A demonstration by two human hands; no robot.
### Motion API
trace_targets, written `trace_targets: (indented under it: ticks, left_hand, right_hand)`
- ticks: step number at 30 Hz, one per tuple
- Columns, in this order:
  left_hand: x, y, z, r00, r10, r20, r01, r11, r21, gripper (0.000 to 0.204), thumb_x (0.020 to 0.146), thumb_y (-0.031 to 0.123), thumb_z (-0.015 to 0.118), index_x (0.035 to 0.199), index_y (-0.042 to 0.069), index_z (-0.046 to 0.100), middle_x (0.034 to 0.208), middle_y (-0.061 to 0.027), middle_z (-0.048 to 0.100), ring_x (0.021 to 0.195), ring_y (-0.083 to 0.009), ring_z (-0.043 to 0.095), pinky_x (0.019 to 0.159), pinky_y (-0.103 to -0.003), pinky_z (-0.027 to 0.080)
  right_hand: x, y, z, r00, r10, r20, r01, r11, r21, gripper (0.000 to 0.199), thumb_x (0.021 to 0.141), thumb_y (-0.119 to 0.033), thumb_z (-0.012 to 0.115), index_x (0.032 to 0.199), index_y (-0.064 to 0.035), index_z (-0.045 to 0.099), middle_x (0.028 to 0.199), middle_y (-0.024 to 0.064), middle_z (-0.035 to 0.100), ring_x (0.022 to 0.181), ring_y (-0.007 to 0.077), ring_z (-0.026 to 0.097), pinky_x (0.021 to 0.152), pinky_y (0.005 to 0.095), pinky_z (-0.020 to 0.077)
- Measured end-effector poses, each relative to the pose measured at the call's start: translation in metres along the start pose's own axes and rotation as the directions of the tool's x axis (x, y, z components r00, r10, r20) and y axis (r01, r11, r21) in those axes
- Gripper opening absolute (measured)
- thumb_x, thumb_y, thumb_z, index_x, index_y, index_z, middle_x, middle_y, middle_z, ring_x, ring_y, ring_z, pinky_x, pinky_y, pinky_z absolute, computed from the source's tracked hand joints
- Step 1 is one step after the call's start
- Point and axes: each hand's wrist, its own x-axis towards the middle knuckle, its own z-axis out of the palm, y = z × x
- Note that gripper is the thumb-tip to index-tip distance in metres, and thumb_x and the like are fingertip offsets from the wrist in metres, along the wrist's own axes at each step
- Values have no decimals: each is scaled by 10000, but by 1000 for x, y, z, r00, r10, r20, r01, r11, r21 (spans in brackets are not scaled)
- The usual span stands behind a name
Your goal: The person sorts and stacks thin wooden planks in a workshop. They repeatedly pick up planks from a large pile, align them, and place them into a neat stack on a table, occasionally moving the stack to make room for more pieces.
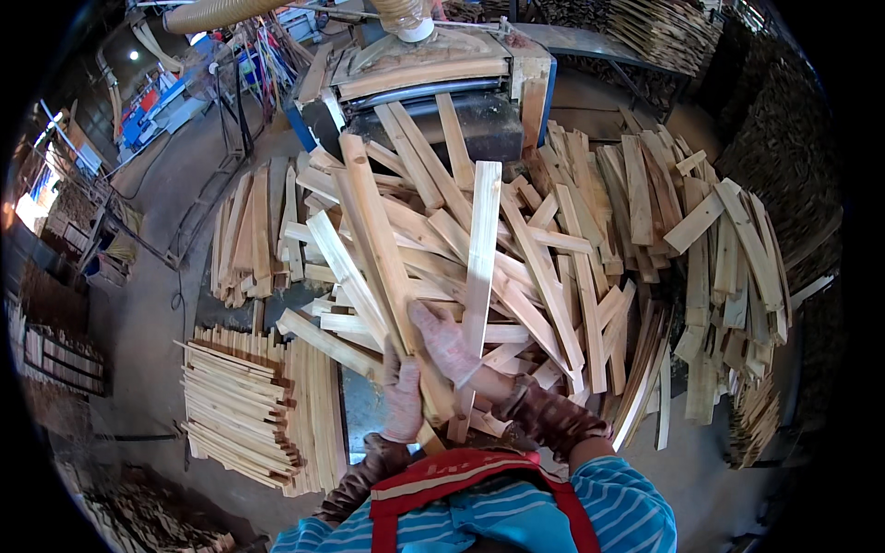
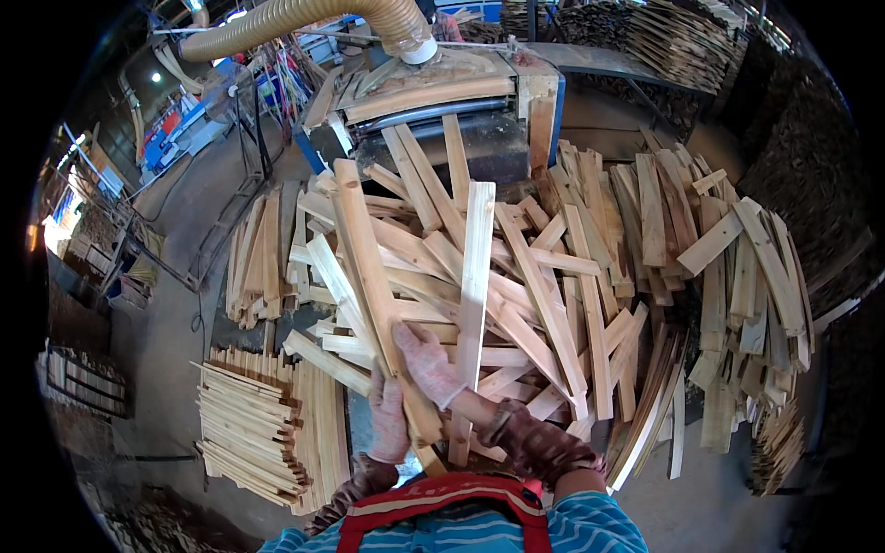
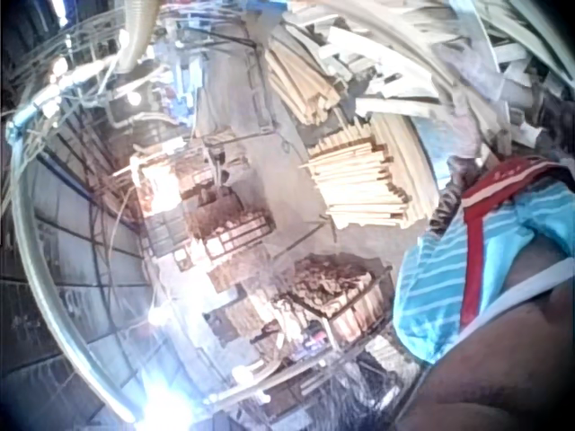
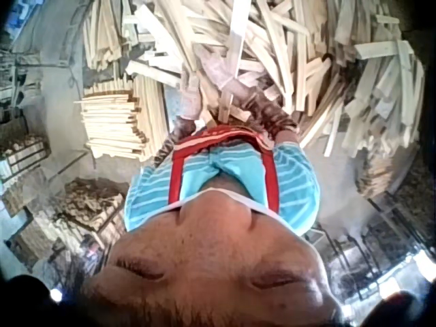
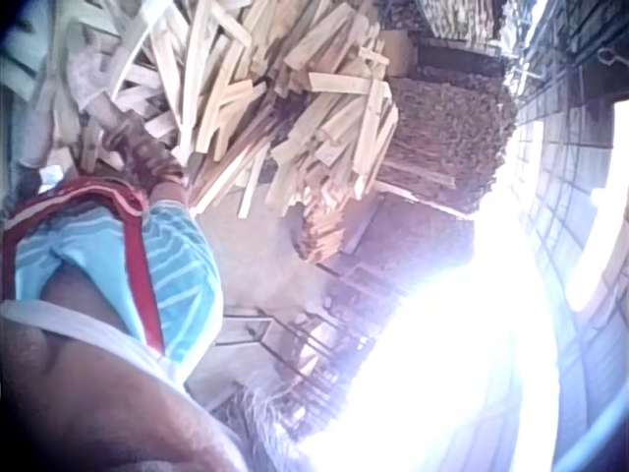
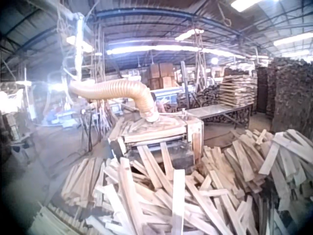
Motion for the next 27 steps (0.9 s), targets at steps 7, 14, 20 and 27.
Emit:
trace_targets:
  ticks: [7, 14, 20, 27]
  left_hand:
    - [42, 45, 17, 997, -78, 16, 79, 995, -59, 853, 930, 67, 638, 1628, 131, 151, 1266, -100, 555, 1034, -218, 642, 864, -360, 584]
    - [91, 33, -6, 993, -117, 10, 117, 993, -5, 634, 901, -36, 613, 1467, 124, 373, 998, -82, 590, 795, -209, 661, 684, -373, 623]
    - [90, 19, -14, 989, -146, -33, 143, 987, -79, 568, 906, 14, 674, 1410, 136, 443, 978, -55, 612, 800, -190, 666, 712, -366, 630]
    - [95, 30, -2, 992, -121, 29, 122, 992, -33, 481, 926, 90, 698, 1364, 105, 500, 1004, -50, 625, 830, -182, 681, 714, -333, 612]
  right_hand:
    - [67, -18, 9, 743, -664, 86, 602, 606, -519, 472, 1008, -422, 544, 1310, -61, 584, 1279, 215, 602, 1124, 409, 609, 967, 429, 507]
    - [185, -82, -81, 928, -319, -191, -87, 314, -946, 498, 956, -385, 603, 1308, -36, 562, 1312, 211, 587, 1231, 371, 598, 1017, 461, 485]
    - [208, -73, -118, 939, -110, -327, -212, 564, -798, 521, 944, -467, 580, 1308, -95, 594, 1304, 187, 646, 1209, 362, 634, 979, 487, 515]
    - [249, -61, -177, 991, 0, -131, -91, 713, -695, 469, 890, -390, 676, 1187, -29, 716, 989, 180, 740, 922, 300, 726, 768, 376, 590]
